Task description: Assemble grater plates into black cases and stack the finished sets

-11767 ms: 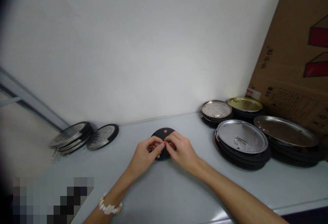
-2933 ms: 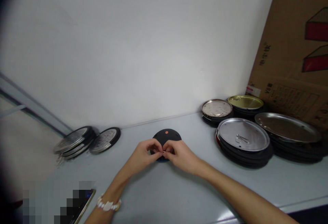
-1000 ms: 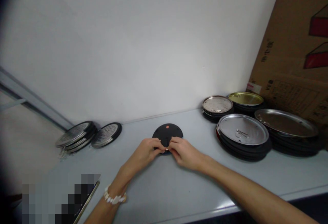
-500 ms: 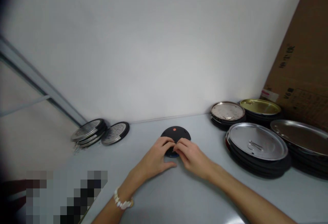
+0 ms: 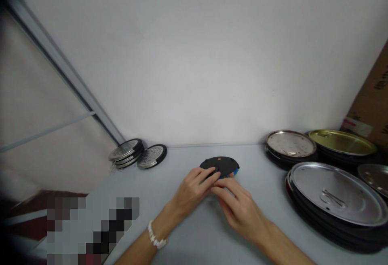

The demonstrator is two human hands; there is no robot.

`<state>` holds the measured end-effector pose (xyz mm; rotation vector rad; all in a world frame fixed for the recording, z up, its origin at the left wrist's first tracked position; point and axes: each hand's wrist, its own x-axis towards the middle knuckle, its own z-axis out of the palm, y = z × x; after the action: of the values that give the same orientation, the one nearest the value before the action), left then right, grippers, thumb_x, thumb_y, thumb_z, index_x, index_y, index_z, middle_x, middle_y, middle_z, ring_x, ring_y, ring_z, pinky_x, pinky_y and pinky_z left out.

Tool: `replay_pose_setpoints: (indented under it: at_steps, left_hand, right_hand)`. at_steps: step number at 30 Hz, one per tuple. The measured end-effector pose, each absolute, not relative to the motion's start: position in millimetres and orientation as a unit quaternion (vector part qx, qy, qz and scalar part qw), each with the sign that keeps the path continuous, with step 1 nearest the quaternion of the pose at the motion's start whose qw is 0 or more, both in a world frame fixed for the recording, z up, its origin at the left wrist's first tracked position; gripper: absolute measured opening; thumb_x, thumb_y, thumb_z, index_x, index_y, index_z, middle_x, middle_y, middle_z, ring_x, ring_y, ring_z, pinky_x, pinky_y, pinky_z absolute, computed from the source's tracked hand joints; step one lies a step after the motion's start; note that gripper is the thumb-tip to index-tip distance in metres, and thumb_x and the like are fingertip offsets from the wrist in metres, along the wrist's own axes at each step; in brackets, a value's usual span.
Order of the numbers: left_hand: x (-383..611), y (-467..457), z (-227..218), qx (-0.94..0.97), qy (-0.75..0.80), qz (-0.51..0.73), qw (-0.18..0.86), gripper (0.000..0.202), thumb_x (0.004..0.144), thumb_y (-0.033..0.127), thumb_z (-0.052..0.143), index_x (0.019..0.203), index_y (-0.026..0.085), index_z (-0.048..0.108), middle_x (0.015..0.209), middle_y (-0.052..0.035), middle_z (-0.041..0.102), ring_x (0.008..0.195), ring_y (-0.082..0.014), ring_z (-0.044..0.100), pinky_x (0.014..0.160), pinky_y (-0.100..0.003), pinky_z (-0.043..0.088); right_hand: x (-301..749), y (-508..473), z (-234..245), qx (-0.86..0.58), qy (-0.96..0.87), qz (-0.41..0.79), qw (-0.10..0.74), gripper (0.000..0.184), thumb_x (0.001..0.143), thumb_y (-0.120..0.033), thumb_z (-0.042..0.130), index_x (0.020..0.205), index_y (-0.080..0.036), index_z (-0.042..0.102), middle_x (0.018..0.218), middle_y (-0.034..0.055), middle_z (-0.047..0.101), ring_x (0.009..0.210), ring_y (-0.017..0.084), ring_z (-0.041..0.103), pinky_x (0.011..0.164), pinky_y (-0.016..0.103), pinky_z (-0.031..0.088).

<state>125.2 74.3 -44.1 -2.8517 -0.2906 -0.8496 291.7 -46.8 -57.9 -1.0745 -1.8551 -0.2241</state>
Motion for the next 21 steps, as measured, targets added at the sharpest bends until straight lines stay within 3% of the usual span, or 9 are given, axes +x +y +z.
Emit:
replay_pose_setpoints:
  at_steps: [3, 6, 9, 11, 16, 21]
  left_hand:
    - [120, 87, -38, -0.922, -0.145, -0.36, -0.014, 0.025, 0.096, 0.015, 0.054, 0.12, 0.018, 0.06, 0.116, -0.0091, 0.071, 0.099, -0.0204, 0.064, 0.09, -0.035, 0.052]
    - [112, 106, -33, -0.816, -0.287, -0.468, -0.184, 0.016, 0.09, 0.021, 0.063, 0.106, 0.019, 0.063, 0.1, -0.0067, 0.073, 0.091, -0.0188, 0.066, 0.083, -0.032, 0.051]
    - [98, 127, -32, -0.63, -0.398, -0.521, -0.416, 0.029, 0.077, 0.027, 0.077, 0.1, 0.017, 0.062, 0.087, -0.0059, 0.074, 0.081, -0.019, 0.069, 0.075, -0.03, 0.052]
    - [83, 140, -32, -0.483, -0.451, -0.538, -0.524, 0.04, 0.065, 0.023, 0.086, 0.098, 0.017, 0.063, 0.076, -0.0031, 0.073, 0.071, -0.0175, 0.069, 0.07, -0.027, 0.052]
    - [30, 164, -26, -0.358, -0.523, -0.555, -0.539, 0.03, 0.071, 0.004, 0.077, 0.093, 0.016, 0.06, 0.067, 0.0007, 0.066, 0.054, -0.0105, 0.061, 0.053, -0.019, 0.047]
    - [-14, 175, -6, -0.288, -0.53, -0.577, -0.551, 0.02, 0.079, -0.004, 0.061, 0.075, 0.014, 0.055, 0.06, 0.0029, 0.059, 0.045, -0.0067, 0.052, 0.044, -0.016, 0.044]
  right_hand:
    - [291, -50, -58, -0.463, -0.733, -0.087, 0.491, 0.035, 0.095, -0.005, 0.046, 0.127, -0.017, 0.054, 0.116, 0.0142, 0.063, 0.107, 0.021, 0.062, 0.089, 0.033, 0.055]
    - [294, -49, -56, -0.493, -0.714, -0.068, 0.492, 0.032, 0.097, -0.01, 0.047, 0.127, -0.019, 0.053, 0.116, 0.0134, 0.062, 0.106, 0.022, 0.063, 0.09, 0.035, 0.055]
    - [298, -46, -55, -0.513, -0.698, -0.036, 0.498, 0.025, 0.098, -0.013, 0.045, 0.119, -0.021, 0.055, 0.109, 0.011, 0.063, 0.098, 0.022, 0.065, 0.085, 0.035, 0.055]
    - [298, -45, -55, -0.517, -0.696, -0.017, 0.497, 0.021, 0.098, -0.013, 0.045, 0.114, -0.022, 0.056, 0.105, 0.0096, 0.063, 0.093, 0.021, 0.065, 0.082, 0.035, 0.055]
    - [293, -45, -57, -0.513, -0.714, 0.007, 0.477, 0.021, 0.097, -0.013, 0.042, 0.108, -0.022, 0.057, 0.1, 0.0092, 0.063, 0.087, 0.021, 0.063, 0.078, 0.034, 0.054]
    - [291, -44, -61, -0.519, -0.727, 0.023, 0.448, 0.022, 0.096, -0.012, 0.039, 0.101, -0.02, 0.058, 0.094, 0.0078, 0.063, 0.083, 0.021, 0.061, 0.073, 0.032, 0.051]
